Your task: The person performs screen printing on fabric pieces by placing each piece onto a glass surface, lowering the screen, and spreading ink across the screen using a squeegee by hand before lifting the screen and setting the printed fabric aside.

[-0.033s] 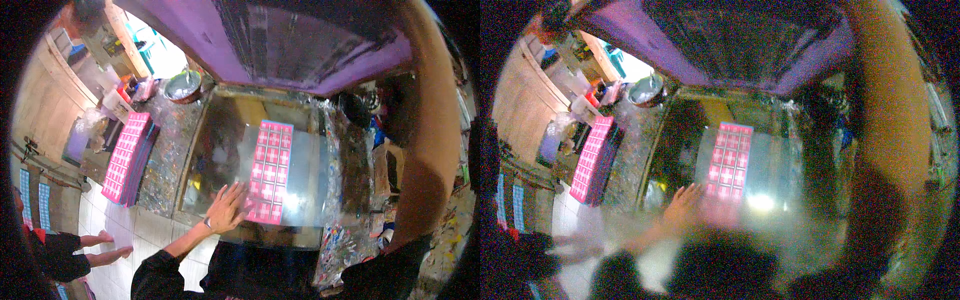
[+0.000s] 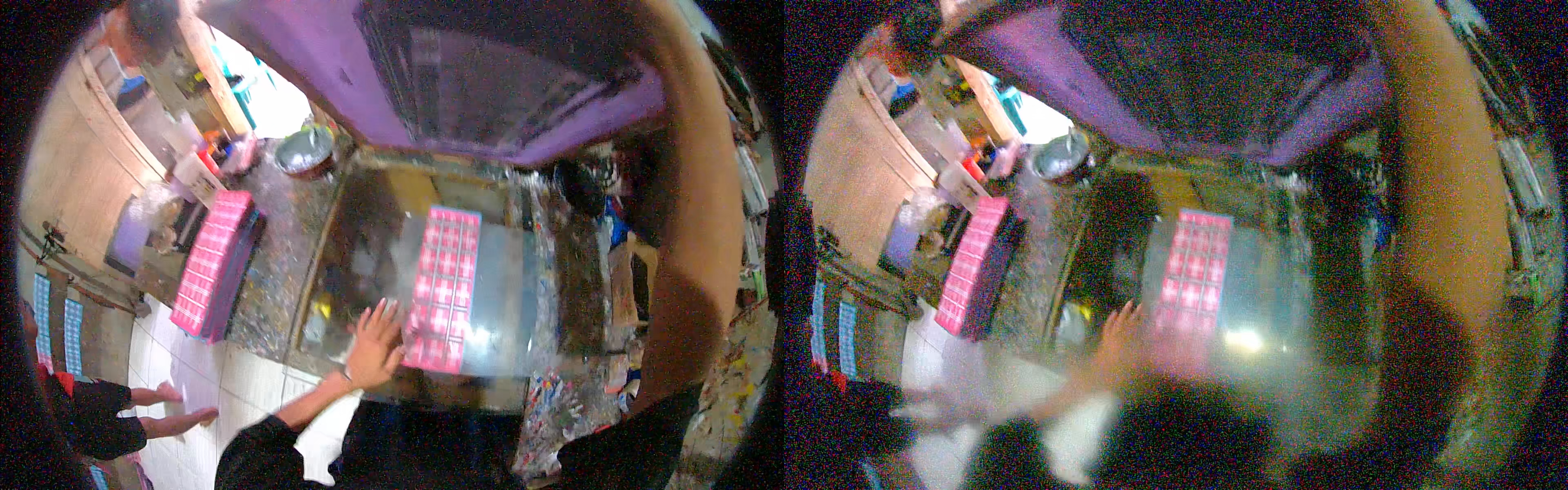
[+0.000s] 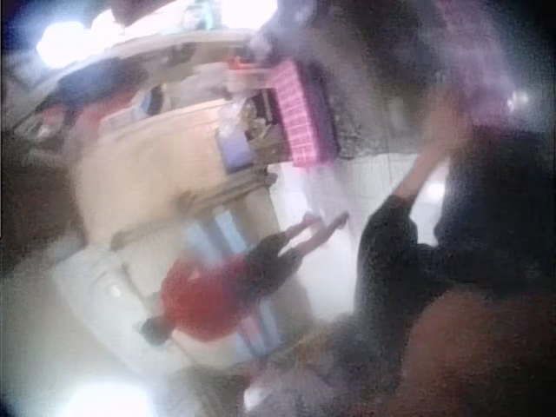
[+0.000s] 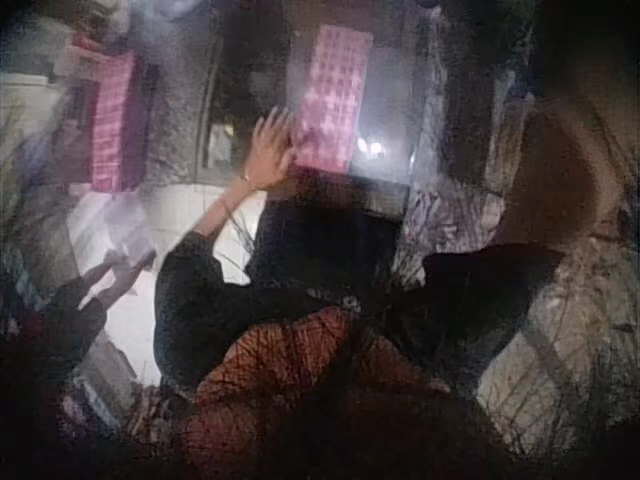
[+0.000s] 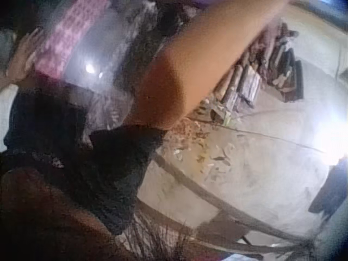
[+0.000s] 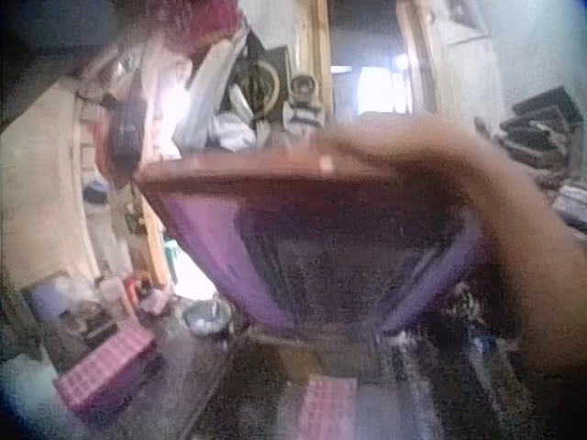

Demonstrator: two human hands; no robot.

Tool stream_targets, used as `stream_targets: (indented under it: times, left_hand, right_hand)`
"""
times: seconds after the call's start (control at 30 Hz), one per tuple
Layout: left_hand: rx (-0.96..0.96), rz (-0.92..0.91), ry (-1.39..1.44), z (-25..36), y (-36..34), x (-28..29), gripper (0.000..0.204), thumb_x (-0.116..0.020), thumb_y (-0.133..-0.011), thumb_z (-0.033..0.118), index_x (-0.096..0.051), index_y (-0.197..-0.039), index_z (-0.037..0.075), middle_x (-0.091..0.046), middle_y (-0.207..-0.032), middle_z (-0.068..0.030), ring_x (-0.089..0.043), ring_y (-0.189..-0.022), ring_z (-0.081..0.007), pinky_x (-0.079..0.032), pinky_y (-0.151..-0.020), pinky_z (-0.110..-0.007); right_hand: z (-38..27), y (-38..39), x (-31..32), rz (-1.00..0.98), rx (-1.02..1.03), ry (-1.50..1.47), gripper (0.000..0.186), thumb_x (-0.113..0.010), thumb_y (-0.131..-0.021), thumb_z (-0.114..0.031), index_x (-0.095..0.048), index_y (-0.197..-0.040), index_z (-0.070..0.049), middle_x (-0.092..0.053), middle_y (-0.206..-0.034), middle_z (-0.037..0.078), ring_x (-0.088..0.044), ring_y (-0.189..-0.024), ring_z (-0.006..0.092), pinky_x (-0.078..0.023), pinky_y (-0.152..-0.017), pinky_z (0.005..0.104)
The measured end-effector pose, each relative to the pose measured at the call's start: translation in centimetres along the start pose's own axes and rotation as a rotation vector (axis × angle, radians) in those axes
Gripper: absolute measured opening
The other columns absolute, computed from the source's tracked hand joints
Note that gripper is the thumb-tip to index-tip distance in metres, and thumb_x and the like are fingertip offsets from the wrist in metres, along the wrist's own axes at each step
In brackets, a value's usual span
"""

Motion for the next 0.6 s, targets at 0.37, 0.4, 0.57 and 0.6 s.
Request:
stream_targets:
  times: [0.37, 0.4, 0.57, 0.6]
  left_hand:
    - [-0.048, 0.722, 1.454, 10.7, -4.8, 14.3, 0.04, -0.052, -0.105, 0.03, -0.051, -0.133, 0.001, -0.061, -0.129, -0.0163, -0.065, -0.11, -0.0274, -0.055, -0.093, -0.04]
    - [0.164, 0.644, 1.859, 9.2, -2.3, 17.8, 0.043, -0.053, -0.105, 0.029, -0.045, -0.137, 0.002, -0.06, -0.128, -0.0175, -0.065, -0.11, -0.0269, -0.056, -0.091, -0.04]
    - [0.637, 0.513, 1.969, 6.1, 9.0, 14.8, 0.044, -0.056, -0.102, 0.022, -0.036, -0.137, 0.003, -0.054, -0.128, -0.0163, -0.064, -0.111, -0.0324, -0.053, -0.1, -0.05]
    - [0.662, 0.439, 1.973, 5.9, 10.0, 12.6, 0.045, -0.057, -0.102, 0.02, -0.035, -0.137, 0.003, -0.054, -0.129, -0.0164, -0.063, -0.111, -0.0323, -0.053, -0.1, -0.049]
  right_hand:
    - [-11.6, 14.6, 1.2, 0.047, -0.229, 0.03, 0.064, -0.057, -0.088, -0.063, -0.063, -0.08, 0.0, -0.064, -0.076, 0.025, -0.064, -0.077, 0.0445, -0.048, -0.069, 0.0532]
    - [-13.3, 17.1, 0.4, 0.026, -0.204, -0.07, 0.056, -0.062, -0.087, -0.058, -0.06, -0.078, -0.003, -0.063, -0.072, 0.023, -0.063, -0.071, 0.043, -0.047, -0.063, 0.054]
    - [-18.6, 31.4, -9.8, -0.256, -0.041, -0.209, 0.046, -0.067, -0.086, -0.051, -0.062, -0.091, -0.006, -0.067, -0.078, 0.017, -0.066, -0.075, 0.0373, -0.046, -0.086, 0.0521]
    - [-18.2, 32.6, -12.4, -0.377, -0.067, -0.292, 0.046, -0.068, -0.085, -0.051, -0.062, -0.096, -0.006, -0.068, -0.078, 0.019, -0.066, -0.075, 0.0396, -0.049, -0.079, 0.0526]
Point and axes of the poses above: each hand's wrist, its own y-axis away from the middle knuckle, its own x-axis out of the back of the hand, z = x × y, the point moved 1 cm from there along -y, towards the middle knuckle
